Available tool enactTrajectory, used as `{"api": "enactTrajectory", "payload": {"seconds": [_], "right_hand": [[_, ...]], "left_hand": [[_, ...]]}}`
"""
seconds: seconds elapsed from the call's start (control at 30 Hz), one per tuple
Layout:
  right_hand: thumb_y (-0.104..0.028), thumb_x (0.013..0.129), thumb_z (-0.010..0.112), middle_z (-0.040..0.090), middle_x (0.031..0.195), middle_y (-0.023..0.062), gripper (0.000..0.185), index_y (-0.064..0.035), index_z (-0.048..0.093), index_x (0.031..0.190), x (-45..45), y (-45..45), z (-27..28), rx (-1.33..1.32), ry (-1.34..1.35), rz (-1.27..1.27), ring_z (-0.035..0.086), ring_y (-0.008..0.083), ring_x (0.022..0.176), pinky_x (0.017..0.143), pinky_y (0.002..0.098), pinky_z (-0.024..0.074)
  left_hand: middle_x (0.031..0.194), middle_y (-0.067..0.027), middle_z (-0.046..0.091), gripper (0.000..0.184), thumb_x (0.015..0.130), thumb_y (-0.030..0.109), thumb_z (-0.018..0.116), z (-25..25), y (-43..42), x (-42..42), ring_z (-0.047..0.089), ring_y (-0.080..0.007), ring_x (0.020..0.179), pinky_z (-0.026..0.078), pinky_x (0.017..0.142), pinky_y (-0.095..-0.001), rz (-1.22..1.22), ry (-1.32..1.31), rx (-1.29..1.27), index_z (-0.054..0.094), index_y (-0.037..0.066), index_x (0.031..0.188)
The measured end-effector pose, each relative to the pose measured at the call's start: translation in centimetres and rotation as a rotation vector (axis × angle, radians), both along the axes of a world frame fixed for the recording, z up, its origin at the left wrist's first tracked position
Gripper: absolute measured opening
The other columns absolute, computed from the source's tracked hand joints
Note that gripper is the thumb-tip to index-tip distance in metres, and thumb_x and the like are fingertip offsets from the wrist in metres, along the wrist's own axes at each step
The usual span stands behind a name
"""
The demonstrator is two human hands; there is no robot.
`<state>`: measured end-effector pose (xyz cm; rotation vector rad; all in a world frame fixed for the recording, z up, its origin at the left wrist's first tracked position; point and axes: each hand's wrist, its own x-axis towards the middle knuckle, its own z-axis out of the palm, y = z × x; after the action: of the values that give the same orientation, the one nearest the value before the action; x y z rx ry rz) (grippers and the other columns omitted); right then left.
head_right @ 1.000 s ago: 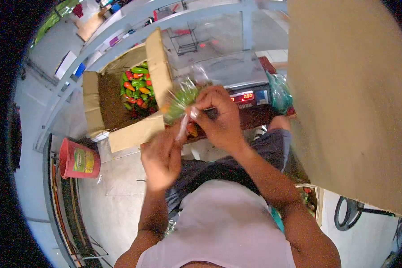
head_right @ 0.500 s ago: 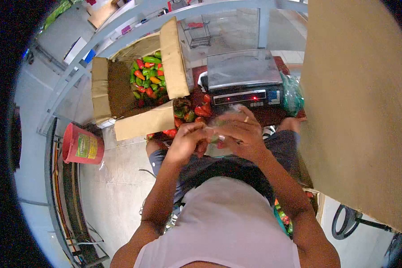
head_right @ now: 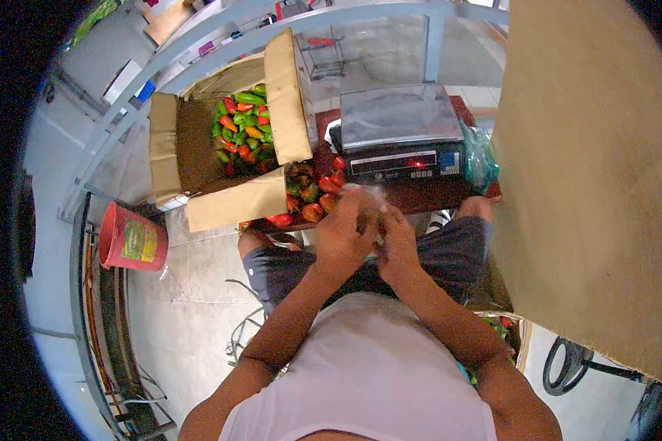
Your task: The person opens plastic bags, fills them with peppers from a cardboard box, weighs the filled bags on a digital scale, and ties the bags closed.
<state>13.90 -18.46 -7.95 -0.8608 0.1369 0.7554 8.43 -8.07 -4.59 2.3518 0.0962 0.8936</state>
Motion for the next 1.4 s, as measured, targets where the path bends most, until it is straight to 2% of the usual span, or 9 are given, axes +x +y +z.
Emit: {"api": "enactTrajectory", "payload": {"seconds": [0.23,0.57,0.73,0.93,1.0,1.07,1.1,1.3,1.4], "right_hand": [[-0.026,0.102,0.055,0.065,0.107,0.0016,0.022,-0.0124,0.059,0.119,-0.6,-0.2,0.0,0.238,0.105,0.002,0.064,0.0166,0.101,0.088,0.033,0.0552],[-0.018,0.094,0.062,0.065,0.102,-0.0011,0.016,-0.0141,0.062,0.11,4.0,-5.3,-0.2,0.0,-0.138,0.508,0.063,0.0118,0.094,0.074,0.0356,0.0579],[-0.018,0.093,0.06,0.066,0.098,0.0034,0.018,-0.0084,0.06,0.109,3.0,-4.9,-0.1,-0.36,-0.763,0.344,0.066,0.0215,0.089,0.074,0.0384,0.0545],[-0.013,0.093,0.059,0.056,0.09,0.0068,0.009,-0.0053,0.054,0.092,2.4,-5.1,4.7,-0.362,-1.305,0.249,0.053,0.0148,0.082,0.074,0.0318,0.0441],[-0.018,0.095,0.06,0.058,0.095,0.007,0.014,-0.005,0.055,0.096,3.1,-6.0,4.1,-0.274,-1.505,0.167,0.055,0.017,0.088,0.081,0.0346,0.0453],[-0.027,0.097,0.063,0.057,0.119,0.0108,0.038,-0.0052,0.051,0.126,3.9,-7.3,1.1,-0.219,-1.199,0.157,0.058,0.0221,0.107,0.099,0.0365,0.0434],[-0.027,0.096,0.063,0.055,0.125,0.0119,0.044,-0.0053,0.048,0.132,4.7,-8.4,-0.3,-0.17,-1.057,0.154,0.058,0.0251,0.113,0.103,0.038,0.0424],[-0.039,0.089,0.072,0.046,0.147,0.0132,0.08,-0.0138,0.032,0.153,0.4,-26.5,-5.3,0.471,0.076,0.256,0.054,0.0285,0.126,0.104,0.0423,0.0479],[-0.033,0.086,0.076,0.056,0.136,0.014,0.072,-0.0122,0.044,0.146,-6.0,-39.9,-12.8,-0.331,0.337,0.037,0.057,0.0275,0.122,0.093,0.0424,0.0546]], "left_hand": [[0.12,-0.0193,0.064,0.051,0.081,0.012,0.071,1.5,-0.8,-0.7,0.067,-0.0383,0.102,0.056,0.086,-0.0442,0.009,0.039,0.023,0.053,0.004,0.128],[0.093,-0.0157,0.063,0.034,0.081,0.007,0.07,0.0,0.2,0.1,0.067,-0.0362,0.08,0.054,0.066,-0.0431,-0.161,0.136,-0.209,0.052,0.006,0.11],[0.084,-0.0132,0.063,0.041,0.082,0.007,0.074,0.5,-0.9,-2.3,0.067,-0.0312,0.068,0.054,0.063,-0.0385,-0.248,0.153,-0.205,0.05,0.006,0.114],[0.109,-0.0105,0.061,0.041,0.085,0.007,0.071,-3.1,0.4,-0.6,0.064,-0.0238,0.1,0.052,0.081,-0.0344,0.008,-0.085,-0.324,0.052,0.005,0.121],[0.125,-0.0103,0.056,0.05,0.092,0.023,0.067,-4.1,0.4,-0.5,0.058,-0.0213,0.114,0.049,0.095,-0.034,-0.104,0.086,-0.862,0.047,0.004,0.134],[0.13,-0.0116,0.054,0.055,0.095,0.031,0.063,-3.9,-1.6,-0.1,0.055,-0.0226,0.119,0.048,0.099,-0.0345,-0.324,0.284,-1.65,0.043,0.004,0.139],[0.143,-0.012,0.047,0.051,0.102,0.033,0.05,-3.1,-2.6,-0.1,0.057,-0.0265,0.12,0.051,0.098,-0.0379,-0.35,0.411,-1.175,0.04,0.006,0.145],[0.147,-0.0133,0.047,0.057,0.095,0.028,0.066,-2.5,-4.0,2.1,0.053,-0.0264,0.128,0.052,0.094,-0.0366,-0.855,0.614,-1.244,0.046,0.004,0.143],[0.131,-0.0114,0.06,0.044,0.093,0.021,0.068,-3.6,-2.6,4.1,0.062,-0.0219,0.114,0.052,0.092,-0.0336,-0.528,0.726,-0.978,0.058,0.002,0.131]]}}
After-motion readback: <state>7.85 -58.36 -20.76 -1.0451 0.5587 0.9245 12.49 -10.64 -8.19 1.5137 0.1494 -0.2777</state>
